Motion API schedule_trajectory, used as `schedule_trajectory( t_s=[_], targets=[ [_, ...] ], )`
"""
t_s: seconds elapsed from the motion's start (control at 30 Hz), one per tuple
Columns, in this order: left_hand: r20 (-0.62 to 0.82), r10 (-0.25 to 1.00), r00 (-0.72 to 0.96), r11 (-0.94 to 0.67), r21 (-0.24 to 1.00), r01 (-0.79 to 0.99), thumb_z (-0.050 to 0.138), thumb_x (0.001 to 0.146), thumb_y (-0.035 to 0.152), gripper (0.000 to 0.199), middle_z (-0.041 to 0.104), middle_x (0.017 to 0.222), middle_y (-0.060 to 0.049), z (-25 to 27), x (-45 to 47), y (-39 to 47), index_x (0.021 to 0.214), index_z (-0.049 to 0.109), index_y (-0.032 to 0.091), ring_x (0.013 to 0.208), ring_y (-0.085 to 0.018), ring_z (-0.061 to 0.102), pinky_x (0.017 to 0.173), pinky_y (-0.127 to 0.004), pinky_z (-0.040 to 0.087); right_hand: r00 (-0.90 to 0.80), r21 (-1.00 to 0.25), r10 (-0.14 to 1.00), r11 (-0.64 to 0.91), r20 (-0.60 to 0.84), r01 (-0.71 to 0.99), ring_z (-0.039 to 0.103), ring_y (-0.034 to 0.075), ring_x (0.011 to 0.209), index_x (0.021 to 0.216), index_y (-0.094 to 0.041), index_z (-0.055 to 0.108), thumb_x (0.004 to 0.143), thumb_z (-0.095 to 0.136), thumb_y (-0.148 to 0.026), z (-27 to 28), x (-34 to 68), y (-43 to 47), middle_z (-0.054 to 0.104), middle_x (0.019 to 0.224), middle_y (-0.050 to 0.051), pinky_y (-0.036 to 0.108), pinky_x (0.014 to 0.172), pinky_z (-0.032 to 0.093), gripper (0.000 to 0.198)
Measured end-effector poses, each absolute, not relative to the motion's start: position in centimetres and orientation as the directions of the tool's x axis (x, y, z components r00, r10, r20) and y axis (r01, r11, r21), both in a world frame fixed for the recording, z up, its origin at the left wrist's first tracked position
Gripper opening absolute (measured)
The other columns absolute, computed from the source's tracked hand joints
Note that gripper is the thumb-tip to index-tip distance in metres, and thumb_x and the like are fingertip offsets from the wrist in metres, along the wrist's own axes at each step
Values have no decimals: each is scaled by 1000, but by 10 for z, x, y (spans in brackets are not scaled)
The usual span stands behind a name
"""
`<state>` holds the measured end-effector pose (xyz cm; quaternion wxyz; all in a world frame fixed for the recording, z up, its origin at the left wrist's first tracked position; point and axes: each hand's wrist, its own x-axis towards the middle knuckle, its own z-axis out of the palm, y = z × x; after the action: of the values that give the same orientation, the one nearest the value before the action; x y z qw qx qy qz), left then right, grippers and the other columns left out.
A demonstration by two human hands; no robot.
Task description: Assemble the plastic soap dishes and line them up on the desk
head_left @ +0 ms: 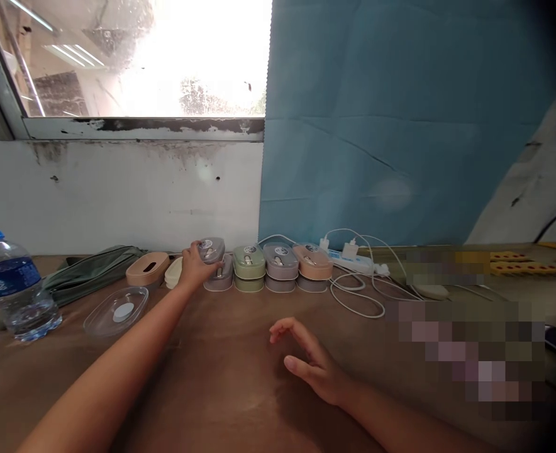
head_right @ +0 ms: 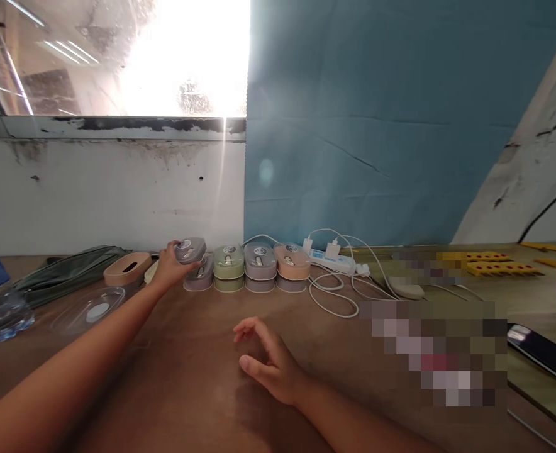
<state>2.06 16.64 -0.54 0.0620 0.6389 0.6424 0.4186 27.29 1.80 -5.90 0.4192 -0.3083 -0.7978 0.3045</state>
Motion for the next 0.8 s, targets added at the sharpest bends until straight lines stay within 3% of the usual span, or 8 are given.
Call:
schedule_trajectory(
  t_s=[0.23,0.33,0.47,0.53,0.63,0.8],
  targets=[
    [443,891,-98,-192,564,803,73,54,51,84,47,115,-14,-24,32,170,122,39,16,111,-31,48,91,-38,40,-477,-779,765,584,433,229,51,18,81,84,-20,55,84,42,-41,-56,272,21,54,84,4,31,74,39,25],
    [482,874,-58,-234,522,820,60,70,55,71,45,123,-15,-23,24,167,126,37,17,118,-29,44,97,-39,36,-486,-781,749,594,450,192,51,18,80,83,-20,55,85,42,-41,-56,272,21,53,83,3,31,74,39,25],
    [503,856,-123,-156,477,865,36,89,39,50,38,132,-19,-14,-9,176,130,32,10,125,-27,37,99,-41,33,-497,-776,734,607,464,171,51,18,81,82,-20,56,85,44,-41,-56,272,21,53,84,3,31,75,39,24],
    [436,887,-149,-70,446,892,39,90,34,43,46,125,-20,-13,-28,183,122,42,6,117,-28,44,94,-44,37,-470,-783,752,595,462,182,51,17,80,81,-20,56,84,45,-39,-55,272,22,53,83,3,30,75,39,23],
    [279,956,-93,-14,357,934,51,86,31,26,60,105,-11,-21,-45,187,102,57,10,96,-23,58,83,-42,46,-380,-807,810,548,447,221,51,17,78,77,-20,56,82,48,-35,-55,270,24,54,79,2,29,73,39,18],
    [212,977,-2,-41,198,979,54,86,29,21,60,103,-7,-38,-44,178,98,59,12,94,-20,58,83,-41,47,-291,-834,854,500,431,235,51,17,76,74,-20,56,80,48,-31,-54,269,27,55,76,1,29,72,40,16]
  ],
)
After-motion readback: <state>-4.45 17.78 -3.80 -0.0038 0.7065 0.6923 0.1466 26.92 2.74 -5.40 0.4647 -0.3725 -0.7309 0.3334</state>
